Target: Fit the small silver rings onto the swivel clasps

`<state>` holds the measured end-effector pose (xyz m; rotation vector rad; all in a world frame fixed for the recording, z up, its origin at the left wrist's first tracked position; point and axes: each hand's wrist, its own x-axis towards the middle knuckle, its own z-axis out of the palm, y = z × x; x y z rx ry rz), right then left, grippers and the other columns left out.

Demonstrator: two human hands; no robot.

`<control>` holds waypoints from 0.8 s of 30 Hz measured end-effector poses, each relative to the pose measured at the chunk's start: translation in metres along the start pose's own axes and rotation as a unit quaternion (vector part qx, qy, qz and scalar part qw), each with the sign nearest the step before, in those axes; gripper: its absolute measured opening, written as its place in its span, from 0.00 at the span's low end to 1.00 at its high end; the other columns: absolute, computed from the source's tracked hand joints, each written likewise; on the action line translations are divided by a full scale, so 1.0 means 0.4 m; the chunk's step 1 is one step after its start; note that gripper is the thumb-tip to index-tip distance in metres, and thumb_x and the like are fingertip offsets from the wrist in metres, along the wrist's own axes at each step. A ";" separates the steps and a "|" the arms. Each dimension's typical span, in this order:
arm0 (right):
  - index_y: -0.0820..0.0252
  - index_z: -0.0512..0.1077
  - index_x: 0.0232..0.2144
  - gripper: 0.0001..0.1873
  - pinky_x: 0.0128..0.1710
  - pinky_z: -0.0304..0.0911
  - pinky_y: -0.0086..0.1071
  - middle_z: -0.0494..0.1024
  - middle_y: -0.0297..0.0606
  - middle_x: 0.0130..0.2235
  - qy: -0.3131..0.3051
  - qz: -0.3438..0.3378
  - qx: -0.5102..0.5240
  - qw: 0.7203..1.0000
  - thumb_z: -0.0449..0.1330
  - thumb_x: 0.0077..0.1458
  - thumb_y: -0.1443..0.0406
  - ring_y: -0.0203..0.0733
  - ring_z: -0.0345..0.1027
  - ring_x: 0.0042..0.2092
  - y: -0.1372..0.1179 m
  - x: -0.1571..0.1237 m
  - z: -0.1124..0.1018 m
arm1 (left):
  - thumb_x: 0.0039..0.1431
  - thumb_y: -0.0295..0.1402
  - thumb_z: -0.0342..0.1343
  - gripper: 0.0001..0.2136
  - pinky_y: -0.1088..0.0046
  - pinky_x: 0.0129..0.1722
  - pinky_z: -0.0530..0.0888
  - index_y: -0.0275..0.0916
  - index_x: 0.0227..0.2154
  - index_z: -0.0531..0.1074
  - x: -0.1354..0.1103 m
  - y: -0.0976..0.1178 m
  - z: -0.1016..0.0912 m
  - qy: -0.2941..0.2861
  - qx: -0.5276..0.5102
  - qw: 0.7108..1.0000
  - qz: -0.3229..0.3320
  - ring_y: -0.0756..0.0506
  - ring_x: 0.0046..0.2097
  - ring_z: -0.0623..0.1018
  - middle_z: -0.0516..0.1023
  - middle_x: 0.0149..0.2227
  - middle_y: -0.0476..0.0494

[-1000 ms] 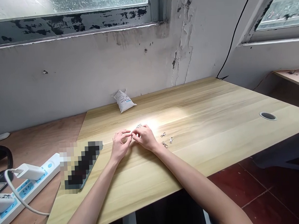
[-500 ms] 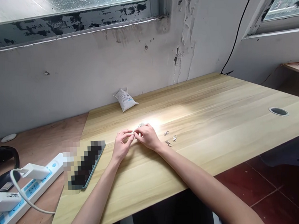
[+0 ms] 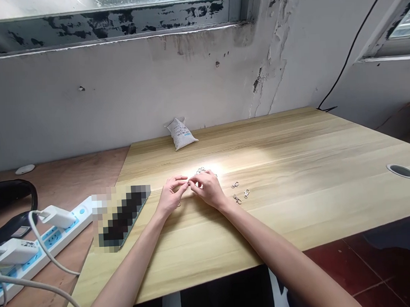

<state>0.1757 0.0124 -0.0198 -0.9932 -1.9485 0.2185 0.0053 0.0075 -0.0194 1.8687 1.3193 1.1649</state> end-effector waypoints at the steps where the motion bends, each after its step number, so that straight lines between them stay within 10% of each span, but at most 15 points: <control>1: 0.57 0.74 0.29 0.08 0.41 0.56 0.35 0.79 0.31 0.27 0.001 0.002 0.005 1.000 0.56 0.60 0.66 0.34 0.67 0.26 0.000 0.000 0.000 | 0.58 0.35 0.58 0.06 0.56 0.56 0.69 0.44 0.31 0.80 0.000 0.001 -0.001 -0.004 -0.005 1.000 -0.003 0.42 0.53 0.72 0.78 0.45 0.42; 24: 0.57 0.73 0.32 0.07 0.38 0.58 0.36 0.79 0.33 0.29 -0.026 0.028 0.033 0.999 0.56 0.61 0.66 0.37 0.66 0.27 0.006 -0.002 -0.004 | 0.54 0.33 0.62 0.03 0.57 0.54 0.70 0.43 0.29 0.80 0.000 0.012 -0.003 -0.010 -0.026 0.999 -0.036 0.41 0.49 0.76 0.79 0.42 0.42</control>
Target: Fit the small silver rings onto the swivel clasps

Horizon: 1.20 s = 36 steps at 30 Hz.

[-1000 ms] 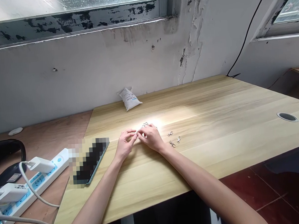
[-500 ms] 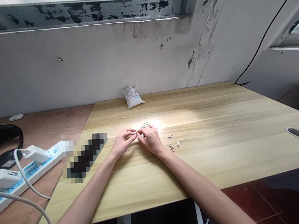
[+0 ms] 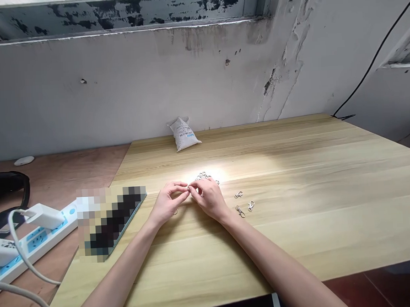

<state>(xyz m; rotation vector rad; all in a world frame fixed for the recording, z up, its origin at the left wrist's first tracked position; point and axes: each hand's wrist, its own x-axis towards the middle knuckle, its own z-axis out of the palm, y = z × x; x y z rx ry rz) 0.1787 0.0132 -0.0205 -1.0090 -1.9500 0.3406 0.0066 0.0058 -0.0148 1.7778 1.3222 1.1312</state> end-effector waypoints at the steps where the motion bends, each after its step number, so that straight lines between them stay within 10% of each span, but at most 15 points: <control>1: 0.56 0.73 0.32 0.07 0.37 0.58 0.35 0.78 0.33 0.28 -0.004 0.003 0.004 1.000 0.56 0.61 0.66 0.37 0.66 0.28 -0.001 0.000 -0.001 | 0.53 0.33 0.62 0.03 0.57 0.54 0.70 0.43 0.28 0.80 0.000 0.000 0.000 0.001 0.001 1.000 -0.001 0.42 0.49 0.75 0.78 0.42 0.42; 17: 0.56 0.72 0.40 0.12 0.46 0.61 0.39 0.76 0.40 0.40 -0.101 0.014 0.131 0.986 0.49 0.66 0.60 0.43 0.66 0.43 -0.009 0.016 -0.037 | 0.55 0.31 0.61 0.02 0.55 0.58 0.63 0.45 0.29 0.77 -0.012 0.051 -0.015 0.049 0.072 0.995 0.046 0.42 0.52 0.71 0.75 0.46 0.47; 36: 0.59 0.72 0.33 0.10 0.38 0.58 0.36 0.73 0.37 0.30 -0.154 0.036 0.085 0.984 0.52 0.64 0.63 0.41 0.61 0.36 -0.013 0.016 -0.063 | 0.60 0.32 0.57 0.04 0.59 0.57 0.63 0.44 0.32 0.77 -0.007 0.031 -0.023 -0.024 0.094 0.989 0.109 0.43 0.54 0.69 0.75 0.47 0.47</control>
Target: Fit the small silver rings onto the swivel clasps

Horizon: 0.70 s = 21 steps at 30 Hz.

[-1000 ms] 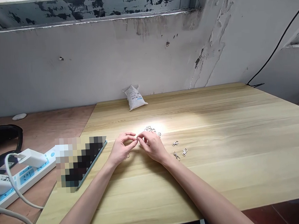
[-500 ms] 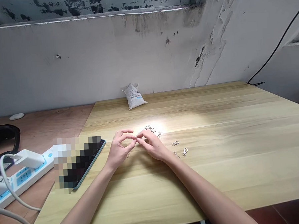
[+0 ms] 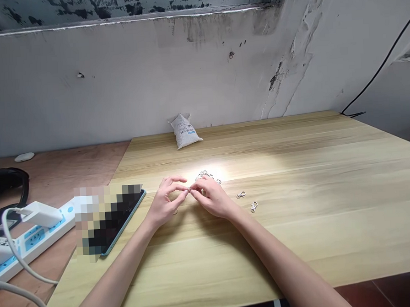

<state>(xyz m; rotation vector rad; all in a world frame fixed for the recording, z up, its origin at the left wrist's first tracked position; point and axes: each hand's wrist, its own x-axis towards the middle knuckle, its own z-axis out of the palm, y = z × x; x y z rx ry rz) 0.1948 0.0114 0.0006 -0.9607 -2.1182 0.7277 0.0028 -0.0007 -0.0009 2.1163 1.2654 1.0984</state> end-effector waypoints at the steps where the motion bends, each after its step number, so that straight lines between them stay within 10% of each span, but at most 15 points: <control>1: 0.59 0.72 0.33 0.11 0.38 0.58 0.35 0.72 0.37 0.29 -0.004 0.000 -0.003 1.000 0.52 0.64 0.63 0.41 0.61 0.36 -0.002 -0.001 -0.002 | 0.60 0.32 0.57 0.04 0.58 0.57 0.63 0.44 0.31 0.77 0.000 0.001 -0.001 -0.002 0.002 1.000 -0.002 0.43 0.54 0.69 0.75 0.47 0.47; 15: 0.59 0.74 0.37 0.10 0.42 0.54 0.36 0.75 0.37 0.30 0.098 -0.162 -0.256 0.948 0.52 0.65 0.65 0.40 0.61 0.35 -0.002 -0.006 -0.011 | 0.59 0.30 0.55 0.05 0.56 0.56 0.61 0.43 0.29 0.74 -0.006 0.000 0.005 -0.060 0.149 0.986 0.037 0.41 0.57 0.67 0.74 0.50 0.47; 21: 0.57 0.76 0.34 0.09 0.36 0.54 0.34 0.75 0.37 0.31 0.020 -0.148 -0.250 0.957 0.56 0.63 0.63 0.40 0.61 0.36 -0.009 -0.018 -0.035 | 0.56 0.30 0.56 0.04 0.52 0.61 0.57 0.42 0.27 0.73 0.002 -0.017 -0.044 -0.050 0.231 0.969 0.067 0.40 0.58 0.67 0.74 0.51 0.46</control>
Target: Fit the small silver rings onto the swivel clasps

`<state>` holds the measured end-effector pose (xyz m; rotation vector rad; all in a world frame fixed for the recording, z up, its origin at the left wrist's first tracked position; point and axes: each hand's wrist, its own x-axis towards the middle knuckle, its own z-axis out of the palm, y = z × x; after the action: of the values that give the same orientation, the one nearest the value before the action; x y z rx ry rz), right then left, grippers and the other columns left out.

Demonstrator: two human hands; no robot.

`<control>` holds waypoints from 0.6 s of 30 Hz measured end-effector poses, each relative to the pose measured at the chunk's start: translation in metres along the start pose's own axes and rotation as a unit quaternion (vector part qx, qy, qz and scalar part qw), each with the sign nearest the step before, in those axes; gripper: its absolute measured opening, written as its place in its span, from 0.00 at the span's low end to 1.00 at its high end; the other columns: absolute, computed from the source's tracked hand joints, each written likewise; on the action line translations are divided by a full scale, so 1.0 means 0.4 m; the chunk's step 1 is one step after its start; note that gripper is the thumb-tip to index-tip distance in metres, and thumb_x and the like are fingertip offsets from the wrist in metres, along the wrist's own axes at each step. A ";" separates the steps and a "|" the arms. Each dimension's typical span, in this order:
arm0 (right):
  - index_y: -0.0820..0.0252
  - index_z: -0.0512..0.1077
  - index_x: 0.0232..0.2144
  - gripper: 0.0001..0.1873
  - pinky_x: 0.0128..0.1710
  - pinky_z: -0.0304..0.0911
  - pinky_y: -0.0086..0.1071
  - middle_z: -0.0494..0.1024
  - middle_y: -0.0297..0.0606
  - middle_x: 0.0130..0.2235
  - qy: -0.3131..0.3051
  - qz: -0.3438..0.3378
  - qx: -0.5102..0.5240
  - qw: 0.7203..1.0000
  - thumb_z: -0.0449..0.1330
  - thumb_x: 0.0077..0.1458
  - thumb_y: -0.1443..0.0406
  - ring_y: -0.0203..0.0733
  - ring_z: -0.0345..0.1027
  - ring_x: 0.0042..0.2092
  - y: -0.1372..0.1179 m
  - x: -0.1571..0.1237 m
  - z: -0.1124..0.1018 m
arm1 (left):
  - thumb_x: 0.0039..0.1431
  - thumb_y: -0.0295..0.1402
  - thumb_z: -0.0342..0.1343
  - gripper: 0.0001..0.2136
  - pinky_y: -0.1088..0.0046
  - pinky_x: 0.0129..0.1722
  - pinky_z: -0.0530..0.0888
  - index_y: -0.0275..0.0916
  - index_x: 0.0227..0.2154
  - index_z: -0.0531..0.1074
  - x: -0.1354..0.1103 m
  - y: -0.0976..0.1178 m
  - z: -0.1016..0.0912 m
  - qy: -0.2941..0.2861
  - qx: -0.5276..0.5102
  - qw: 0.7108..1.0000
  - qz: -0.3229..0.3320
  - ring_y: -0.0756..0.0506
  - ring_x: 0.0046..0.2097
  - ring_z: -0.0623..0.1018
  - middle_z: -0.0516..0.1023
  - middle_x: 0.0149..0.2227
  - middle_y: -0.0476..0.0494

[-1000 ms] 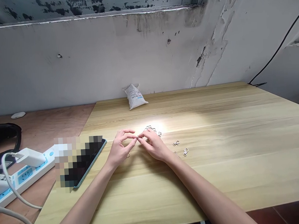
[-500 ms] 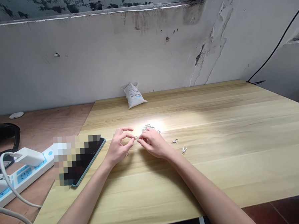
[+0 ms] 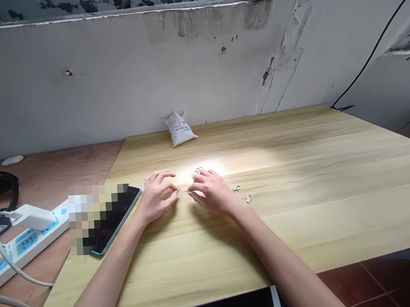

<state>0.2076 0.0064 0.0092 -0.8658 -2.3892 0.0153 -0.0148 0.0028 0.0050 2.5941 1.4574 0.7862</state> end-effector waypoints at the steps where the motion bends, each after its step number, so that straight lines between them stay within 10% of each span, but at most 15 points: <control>1: 0.57 0.77 0.33 0.10 0.36 0.54 0.34 0.75 0.37 0.31 -0.021 0.008 0.002 1.000 0.57 0.62 0.63 0.41 0.61 0.36 0.004 -0.006 -0.006 | 0.55 0.29 0.56 0.04 0.51 0.62 0.56 0.42 0.27 0.73 0.000 -0.008 -0.009 0.000 0.015 1.000 0.000 0.39 0.58 0.67 0.74 0.51 0.45; 18: 0.60 0.74 0.25 0.16 0.39 0.53 0.40 0.76 0.45 0.32 -0.090 0.072 -0.175 0.978 0.53 0.62 0.65 0.46 0.63 0.37 0.038 0.026 0.044 | 0.49 0.30 0.57 0.04 0.45 0.66 0.47 0.41 0.22 0.68 -0.011 -0.020 -0.024 -0.059 -0.005 0.998 0.034 0.39 0.58 0.67 0.74 0.48 0.44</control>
<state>0.2007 0.0278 -0.0028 -1.2458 -2.5340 -0.2907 -0.0274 0.0020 0.0092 2.6460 1.3373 0.6330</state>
